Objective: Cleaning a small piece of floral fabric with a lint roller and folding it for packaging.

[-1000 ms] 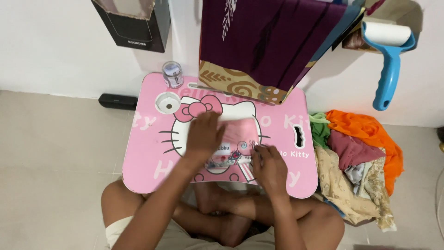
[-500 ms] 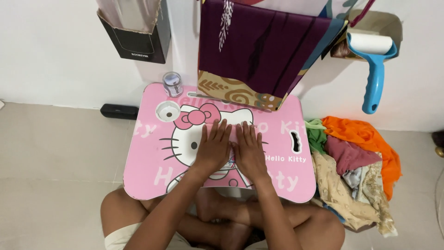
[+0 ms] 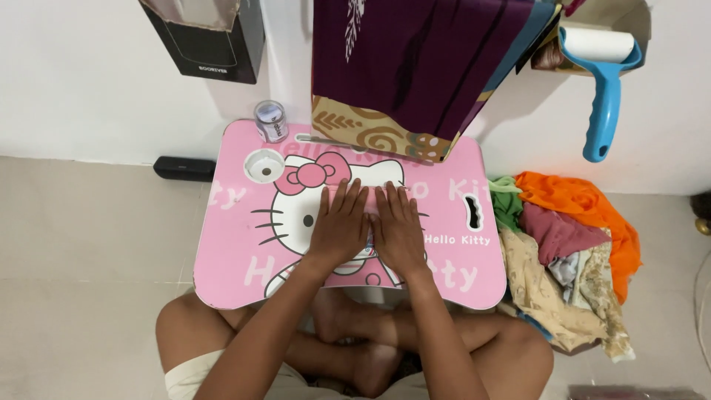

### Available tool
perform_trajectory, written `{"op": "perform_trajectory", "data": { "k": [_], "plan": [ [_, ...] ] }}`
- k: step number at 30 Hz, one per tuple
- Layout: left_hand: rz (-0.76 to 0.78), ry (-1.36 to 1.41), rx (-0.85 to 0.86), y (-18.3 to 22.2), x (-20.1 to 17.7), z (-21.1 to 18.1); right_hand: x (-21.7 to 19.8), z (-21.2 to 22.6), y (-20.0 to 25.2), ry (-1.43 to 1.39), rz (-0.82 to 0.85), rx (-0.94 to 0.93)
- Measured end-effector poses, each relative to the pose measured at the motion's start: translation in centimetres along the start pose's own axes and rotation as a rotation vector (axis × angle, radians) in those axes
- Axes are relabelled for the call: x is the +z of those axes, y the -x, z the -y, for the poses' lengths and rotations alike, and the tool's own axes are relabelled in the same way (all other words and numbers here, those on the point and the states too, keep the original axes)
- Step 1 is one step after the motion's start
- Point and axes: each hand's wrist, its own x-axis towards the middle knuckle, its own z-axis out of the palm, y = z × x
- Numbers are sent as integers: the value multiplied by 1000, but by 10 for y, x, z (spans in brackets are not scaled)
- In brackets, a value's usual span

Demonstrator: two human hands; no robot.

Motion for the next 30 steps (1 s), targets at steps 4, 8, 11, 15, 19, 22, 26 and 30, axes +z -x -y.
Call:
{"op": "perform_trajectory", "data": {
  "k": [4,8,11,15,19,22,26,30],
  "plan": [
    [-35,15,-11,1,3,0,1,1,1,-7,-5,5],
    [-42,22,-17,1,0,-2,-6,7,1,-17,28,26],
    [2,29,-22,2,-8,-4,-5,7,0,-7,44,41],
    [1,56,-31,3,-10,-5,-2,5,-1,-8,50,42],
    [-20,33,-24,4,-9,-5,-4,7,0,3,66,47],
    [-36,19,-14,4,-7,-5,-8,10,1,-6,70,53],
    [-56,7,-12,4,-4,-4,-7,9,1,-6,72,61],
    [-73,17,-7,3,0,-3,-5,7,1,0,69,50]
  ]
}}
